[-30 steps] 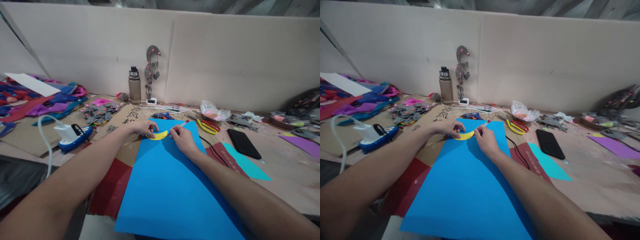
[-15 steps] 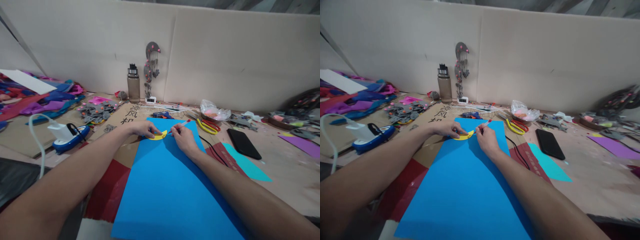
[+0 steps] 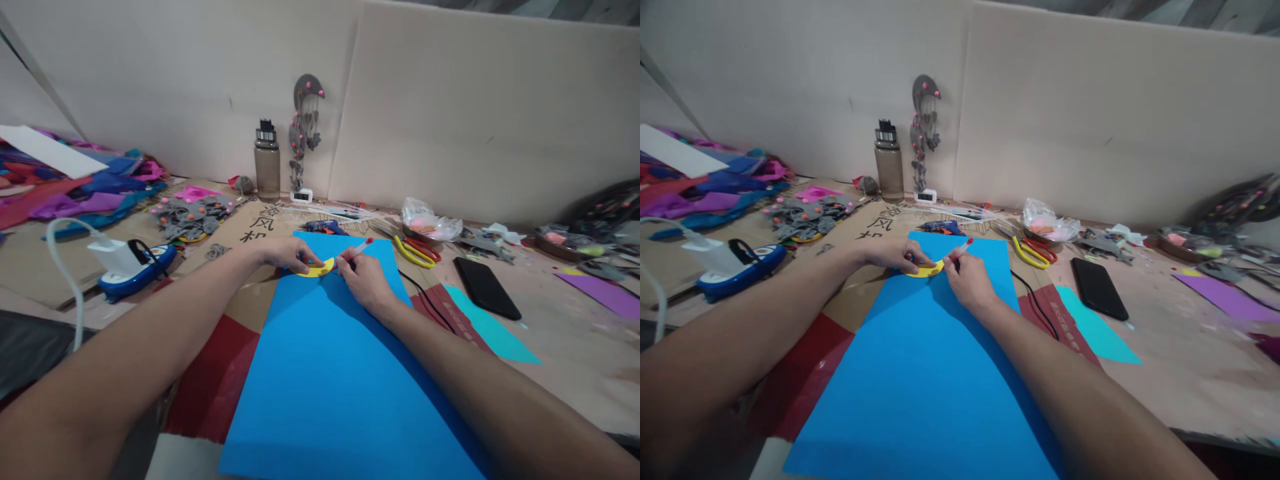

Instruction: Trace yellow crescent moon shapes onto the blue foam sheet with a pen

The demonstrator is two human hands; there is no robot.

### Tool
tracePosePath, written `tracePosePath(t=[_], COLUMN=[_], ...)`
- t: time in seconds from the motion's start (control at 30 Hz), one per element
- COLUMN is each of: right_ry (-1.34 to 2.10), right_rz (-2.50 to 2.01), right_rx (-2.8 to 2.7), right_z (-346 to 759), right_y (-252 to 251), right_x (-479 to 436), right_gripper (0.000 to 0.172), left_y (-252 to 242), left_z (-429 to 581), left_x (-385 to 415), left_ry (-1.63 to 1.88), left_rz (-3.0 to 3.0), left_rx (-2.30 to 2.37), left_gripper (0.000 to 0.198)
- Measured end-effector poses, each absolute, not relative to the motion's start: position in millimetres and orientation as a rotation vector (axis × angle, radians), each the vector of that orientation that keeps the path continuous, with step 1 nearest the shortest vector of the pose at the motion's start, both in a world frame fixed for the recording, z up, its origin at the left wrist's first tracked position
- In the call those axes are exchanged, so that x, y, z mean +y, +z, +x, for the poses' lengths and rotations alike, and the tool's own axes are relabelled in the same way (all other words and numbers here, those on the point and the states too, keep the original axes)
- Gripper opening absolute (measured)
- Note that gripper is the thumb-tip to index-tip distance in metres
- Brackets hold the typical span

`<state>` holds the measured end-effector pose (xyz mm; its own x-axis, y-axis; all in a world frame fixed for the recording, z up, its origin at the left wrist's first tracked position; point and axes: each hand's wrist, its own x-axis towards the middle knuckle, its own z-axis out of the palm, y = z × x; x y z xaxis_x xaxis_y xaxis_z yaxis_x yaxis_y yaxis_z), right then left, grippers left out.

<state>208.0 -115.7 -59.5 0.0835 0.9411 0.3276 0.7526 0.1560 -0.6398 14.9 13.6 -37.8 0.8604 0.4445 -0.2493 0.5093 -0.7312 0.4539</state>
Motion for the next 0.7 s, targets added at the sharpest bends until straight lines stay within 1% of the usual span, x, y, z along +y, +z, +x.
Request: tracePosePath(t=[0.7], right_ry=[0.288], right_rz=[-1.643], right_rx=[-1.746], right_z=[206.4], right_y=[-61.3], right_x=[-114.6], right_gripper=[0.021], left_y=[-33.4], left_z=[17.9], left_x=[9.2], left_ry=[-0.167], left_rz=[2.519], left_rx=[0.707], left_gripper=[0.052])
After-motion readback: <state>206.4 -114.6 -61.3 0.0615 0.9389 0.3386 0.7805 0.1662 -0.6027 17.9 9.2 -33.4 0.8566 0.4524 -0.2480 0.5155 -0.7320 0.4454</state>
